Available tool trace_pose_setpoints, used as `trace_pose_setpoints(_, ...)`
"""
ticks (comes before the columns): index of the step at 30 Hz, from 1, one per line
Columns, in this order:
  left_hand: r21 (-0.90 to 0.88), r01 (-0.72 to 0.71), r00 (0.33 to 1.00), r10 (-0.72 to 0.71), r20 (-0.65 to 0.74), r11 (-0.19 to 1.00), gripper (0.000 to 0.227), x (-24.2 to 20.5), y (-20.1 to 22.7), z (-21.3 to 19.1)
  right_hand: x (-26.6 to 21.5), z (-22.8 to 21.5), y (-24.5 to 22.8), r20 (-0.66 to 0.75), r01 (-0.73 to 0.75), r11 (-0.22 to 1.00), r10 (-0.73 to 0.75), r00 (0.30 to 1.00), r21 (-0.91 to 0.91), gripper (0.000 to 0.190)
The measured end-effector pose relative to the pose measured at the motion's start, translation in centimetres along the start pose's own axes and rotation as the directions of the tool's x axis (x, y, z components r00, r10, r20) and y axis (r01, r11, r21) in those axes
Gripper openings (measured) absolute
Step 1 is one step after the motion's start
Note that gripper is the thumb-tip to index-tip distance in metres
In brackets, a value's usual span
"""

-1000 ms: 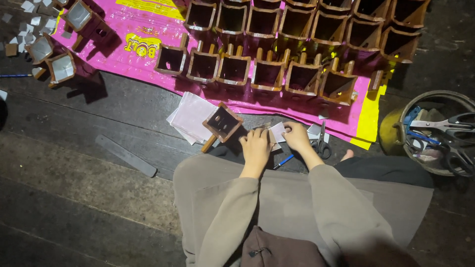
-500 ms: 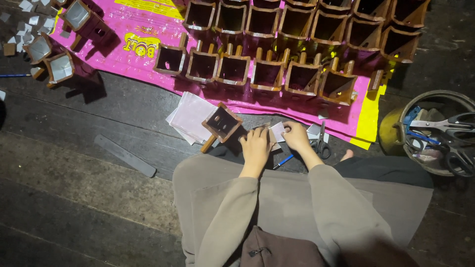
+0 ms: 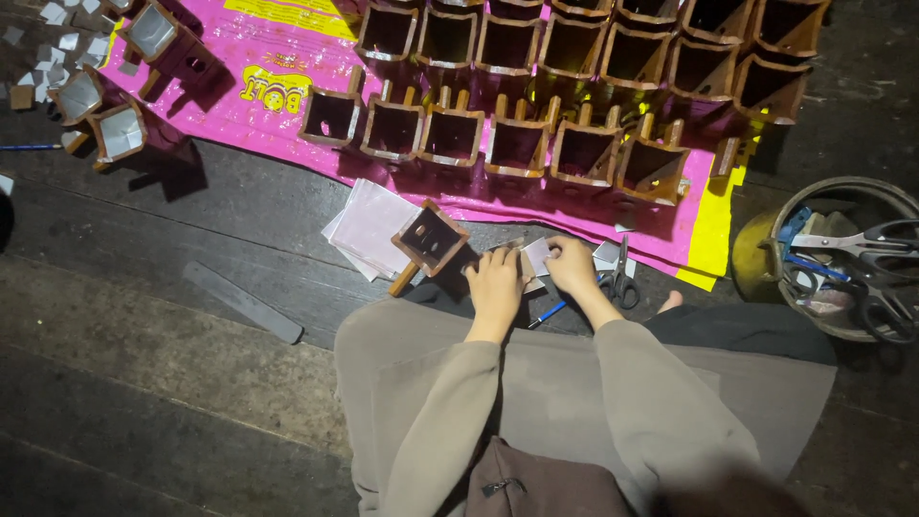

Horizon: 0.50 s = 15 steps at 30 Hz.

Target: Cutting a cross-shaped template from a sheet of material and then tracing that template onto several other sheets using a pen.

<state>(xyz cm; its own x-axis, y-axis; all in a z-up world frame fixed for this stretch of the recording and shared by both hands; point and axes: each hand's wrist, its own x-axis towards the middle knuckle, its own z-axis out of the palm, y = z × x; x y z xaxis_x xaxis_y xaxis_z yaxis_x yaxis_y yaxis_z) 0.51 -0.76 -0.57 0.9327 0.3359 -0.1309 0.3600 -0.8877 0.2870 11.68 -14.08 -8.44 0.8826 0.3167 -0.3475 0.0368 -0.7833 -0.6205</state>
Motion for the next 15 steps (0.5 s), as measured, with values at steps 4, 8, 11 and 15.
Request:
trace_pose_setpoints(4,-0.003,0.007,1.000,-0.007,-0.030,1.000,0.053,0.1,-0.1,0.0,-2.9,-0.7,-3.8,-0.081,0.136,0.990,-0.138,0.987,-0.023,0.028)
trace_pose_setpoints(8,0.013,0.002,0.994,0.000,-0.112,1.000,0.039,0.2,-0.4,1.0,-4.8,-1.1,-6.2,-0.008,0.366,0.930,-0.366,0.931,-0.043,0.023)
trace_pose_setpoints(11,0.006,-0.002,0.993,0.002,-0.115,1.000,0.039,0.1,-0.4,1.0,-4.2,-1.2,-5.0,-0.025,0.314,0.948,-0.313,0.949,0.052,0.023)
trace_pose_setpoints(15,0.005,0.019,0.999,-0.018,-0.046,1.000,0.052,-0.3,-0.2,0.1,-2.7,-0.8,-2.8,-0.083,0.080,0.989,-0.070,0.994,0.125,0.022)
